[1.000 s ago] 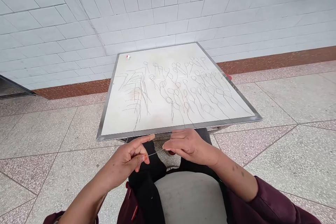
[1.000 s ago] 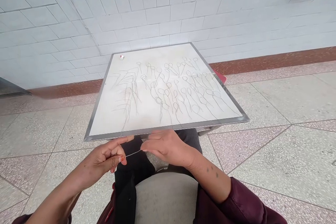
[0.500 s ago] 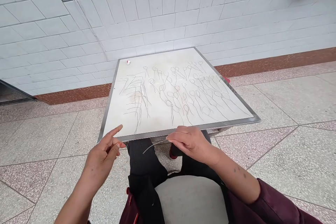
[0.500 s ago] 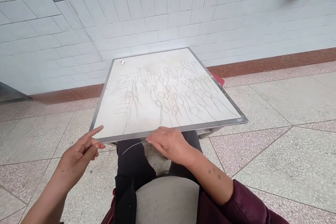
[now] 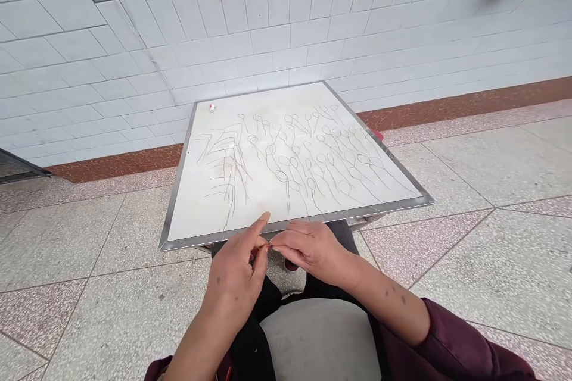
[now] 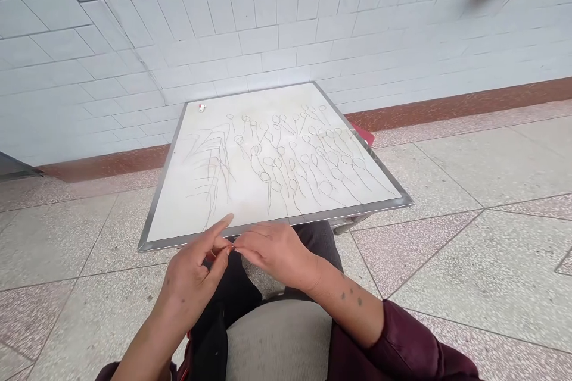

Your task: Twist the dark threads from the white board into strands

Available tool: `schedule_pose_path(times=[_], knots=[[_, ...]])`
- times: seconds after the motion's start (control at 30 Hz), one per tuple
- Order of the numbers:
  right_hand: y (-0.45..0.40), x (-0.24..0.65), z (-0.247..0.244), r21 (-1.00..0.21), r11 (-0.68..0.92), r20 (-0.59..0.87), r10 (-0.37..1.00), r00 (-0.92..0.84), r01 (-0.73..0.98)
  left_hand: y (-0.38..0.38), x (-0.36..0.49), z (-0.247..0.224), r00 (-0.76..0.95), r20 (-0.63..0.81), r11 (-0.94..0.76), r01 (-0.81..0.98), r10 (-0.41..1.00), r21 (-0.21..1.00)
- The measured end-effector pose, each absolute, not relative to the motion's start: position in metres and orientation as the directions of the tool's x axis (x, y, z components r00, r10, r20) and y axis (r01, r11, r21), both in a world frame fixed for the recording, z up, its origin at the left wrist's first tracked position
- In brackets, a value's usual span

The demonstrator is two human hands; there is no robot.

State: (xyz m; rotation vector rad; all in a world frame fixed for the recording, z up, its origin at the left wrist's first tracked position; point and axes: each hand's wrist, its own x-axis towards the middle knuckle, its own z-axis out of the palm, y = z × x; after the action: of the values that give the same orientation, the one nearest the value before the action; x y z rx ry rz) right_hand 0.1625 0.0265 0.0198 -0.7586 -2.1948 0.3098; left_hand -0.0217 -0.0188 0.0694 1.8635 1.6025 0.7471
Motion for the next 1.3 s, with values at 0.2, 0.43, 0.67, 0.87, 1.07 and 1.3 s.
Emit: schedule_pose_path(times=[0.2, 0.43, 0.67, 0.87, 1.07, 1.3], knots=[[0.027, 0.163, 0.018, -0.468, 0.783, 0.59, 0.622, -0.514, 0.409, -0.017, -0.017, 0.065, 0.118, 0.082, -0.141, 0.692, 0.99, 0.708], [0.024, 0.167, 0.019, -0.483, 0.777, 0.564, 0.629, -0.536, 0.404, -0.019, -0.018, 0.067, 0.164, 0.07, -0.167, 0.708, 0.984, 0.686], [0.017, 0.171, 0.022, -0.489, 0.772, 0.581, 0.636, -0.508, 0.407, -0.028, -0.032, 0.076, 0.133, 0.112, -0.174, 0.782, 0.985, 0.599], [0.01, 0.165, 0.02, -0.517, 0.762, 0.593, 0.648, -0.478, 0.391, -0.034, -0.024, 0.083, 0.195, 0.205, -0.274, 0.824, 0.959, 0.496], [0.007, 0.167, 0.026, -0.627, 0.673, 0.444, 0.722, -0.531, 0.391, -0.035, -0.019, 0.072, 0.075, 0.188, -0.179, 0.755, 0.979, 0.631], [0.008, 0.167, 0.035, -0.716, 0.599, 0.368, 0.761, -0.534, 0.359, -0.033, -0.024, 0.07, 0.028, 0.207, -0.164, 0.718, 0.978, 0.677]])
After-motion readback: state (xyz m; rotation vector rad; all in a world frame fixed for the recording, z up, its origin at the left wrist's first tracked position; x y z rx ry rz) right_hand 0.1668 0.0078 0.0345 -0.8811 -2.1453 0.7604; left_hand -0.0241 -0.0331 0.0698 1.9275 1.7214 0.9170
